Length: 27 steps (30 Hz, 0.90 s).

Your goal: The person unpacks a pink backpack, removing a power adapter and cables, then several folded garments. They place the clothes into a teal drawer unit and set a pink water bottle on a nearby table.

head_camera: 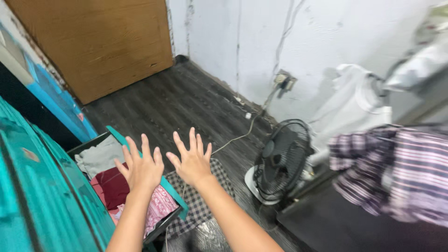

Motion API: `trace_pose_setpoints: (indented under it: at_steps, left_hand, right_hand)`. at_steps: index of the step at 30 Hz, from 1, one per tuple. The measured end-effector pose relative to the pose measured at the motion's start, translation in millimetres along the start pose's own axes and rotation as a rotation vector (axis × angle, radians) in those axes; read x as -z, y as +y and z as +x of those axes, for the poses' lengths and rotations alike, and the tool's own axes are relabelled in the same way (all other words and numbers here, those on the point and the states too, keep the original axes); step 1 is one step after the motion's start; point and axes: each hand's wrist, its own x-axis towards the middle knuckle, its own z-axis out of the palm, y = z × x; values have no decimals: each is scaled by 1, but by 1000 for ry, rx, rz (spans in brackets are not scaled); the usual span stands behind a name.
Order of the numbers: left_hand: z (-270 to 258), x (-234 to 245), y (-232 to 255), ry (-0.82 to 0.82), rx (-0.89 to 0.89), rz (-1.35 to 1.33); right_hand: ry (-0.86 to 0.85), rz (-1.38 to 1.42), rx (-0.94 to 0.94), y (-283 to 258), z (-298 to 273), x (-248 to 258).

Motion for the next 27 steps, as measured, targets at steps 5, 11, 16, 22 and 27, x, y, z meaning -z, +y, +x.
trace_pose_setpoints:
  at_steps: [5, 11, 16, 22, 27]
  left_hand:
    - [-20, 86, 37, -21, -91, -13]
    - [-59, 168, 64, -50, -166, -37]
    - [-97, 215, 81, -53, -230, -64]
    - [-163, 256, 93, -75, -298, -69]
    - [-222, 294, 92, -107, -340, -117]
  right_hand:
    - [50, -18, -18, -46, -40, 79]
    - [87, -14, -52, -89, -102, 147]
    - [115, -55, -95, -101, -152, 188]
    - [111, -88, -181, -108, -234, 216]
    - [129, -132, -244, -123, -299, 236]
